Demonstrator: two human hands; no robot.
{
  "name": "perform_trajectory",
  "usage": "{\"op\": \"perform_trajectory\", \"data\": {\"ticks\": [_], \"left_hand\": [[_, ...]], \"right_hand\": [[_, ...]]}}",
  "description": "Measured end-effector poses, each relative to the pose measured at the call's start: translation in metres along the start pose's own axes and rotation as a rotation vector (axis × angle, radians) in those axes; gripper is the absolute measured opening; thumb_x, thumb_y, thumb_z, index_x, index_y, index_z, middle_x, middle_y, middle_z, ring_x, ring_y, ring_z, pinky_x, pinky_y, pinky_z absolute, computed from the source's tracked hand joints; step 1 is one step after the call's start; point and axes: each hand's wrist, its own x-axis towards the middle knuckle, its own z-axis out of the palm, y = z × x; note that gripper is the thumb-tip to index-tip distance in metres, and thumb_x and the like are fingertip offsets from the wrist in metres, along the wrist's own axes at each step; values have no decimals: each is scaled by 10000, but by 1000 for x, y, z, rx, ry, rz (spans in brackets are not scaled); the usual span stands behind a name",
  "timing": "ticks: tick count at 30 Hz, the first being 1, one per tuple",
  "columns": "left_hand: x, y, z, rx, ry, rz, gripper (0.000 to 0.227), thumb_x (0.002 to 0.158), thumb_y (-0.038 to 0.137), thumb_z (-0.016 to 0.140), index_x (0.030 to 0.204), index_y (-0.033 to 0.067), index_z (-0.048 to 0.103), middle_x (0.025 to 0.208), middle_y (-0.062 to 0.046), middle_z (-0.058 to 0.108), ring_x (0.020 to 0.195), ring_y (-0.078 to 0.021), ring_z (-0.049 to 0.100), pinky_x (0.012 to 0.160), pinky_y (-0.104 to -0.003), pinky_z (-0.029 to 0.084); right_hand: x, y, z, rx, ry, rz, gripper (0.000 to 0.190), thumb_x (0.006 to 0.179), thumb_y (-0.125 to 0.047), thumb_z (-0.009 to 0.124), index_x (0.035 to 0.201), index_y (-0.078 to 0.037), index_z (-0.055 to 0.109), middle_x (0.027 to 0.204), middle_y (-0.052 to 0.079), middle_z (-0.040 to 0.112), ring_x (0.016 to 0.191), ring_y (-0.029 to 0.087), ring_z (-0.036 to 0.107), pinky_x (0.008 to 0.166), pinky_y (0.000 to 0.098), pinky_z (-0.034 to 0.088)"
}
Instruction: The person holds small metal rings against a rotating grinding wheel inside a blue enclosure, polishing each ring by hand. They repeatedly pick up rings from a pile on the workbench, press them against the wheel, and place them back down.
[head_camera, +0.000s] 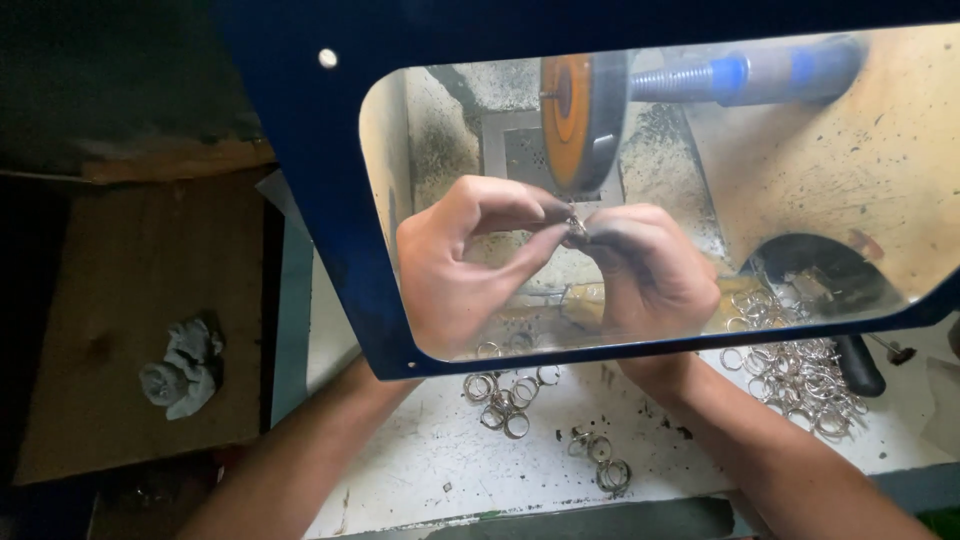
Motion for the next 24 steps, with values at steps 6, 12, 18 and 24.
{"op": "perform_trajectory", "data": {"ticks": [6, 12, 18, 24], "left_hand": [[1, -5, -3, 92, -80, 162, 281, 936, 7, 819, 1129, 35, 616, 1076, -88, 747, 1016, -170, 747, 975, -260, 617], [4, -4, 0, -109, -88, -7, 291, 936, -1, 776, 1106, 76, 553, 1028, -92, 733, 924, -155, 753, 918, -247, 648], [7, -19, 12, -542, -25, -397, 364, 863, 27, 767, 1019, 137, 456, 942, -96, 708, 843, -162, 703, 842, -284, 617], [10, -45, 23, -757, 79, -733, 363, 794, 18, 795, 971, 101, 489, 928, -183, 744, 761, -225, 701, 761, -344, 605]], "right_hand": [[-2, 6, -2, 46, -24, 0, 172, 961, -23, 698, 1036, 107, 614, 969, 204, 660, 915, 302, 655, 842, 371, 579], [-2, 5, -2, 80, -43, 36, 111, 1052, -28, 554, 1006, 65, 595, 926, 184, 628, 869, 290, 614, 819, 369, 527], [-2, 8, -1, 98, -40, 82, 112, 972, 9, 684, 1043, 75, 630, 1002, 191, 640, 949, 276, 632, 893, 358, 555], [-6, 15, 15, 181, 131, 339, 89, 973, 64, 739, 1038, 33, 687, 1019, 148, 660, 938, 223, 659, 856, 309, 625]]}}
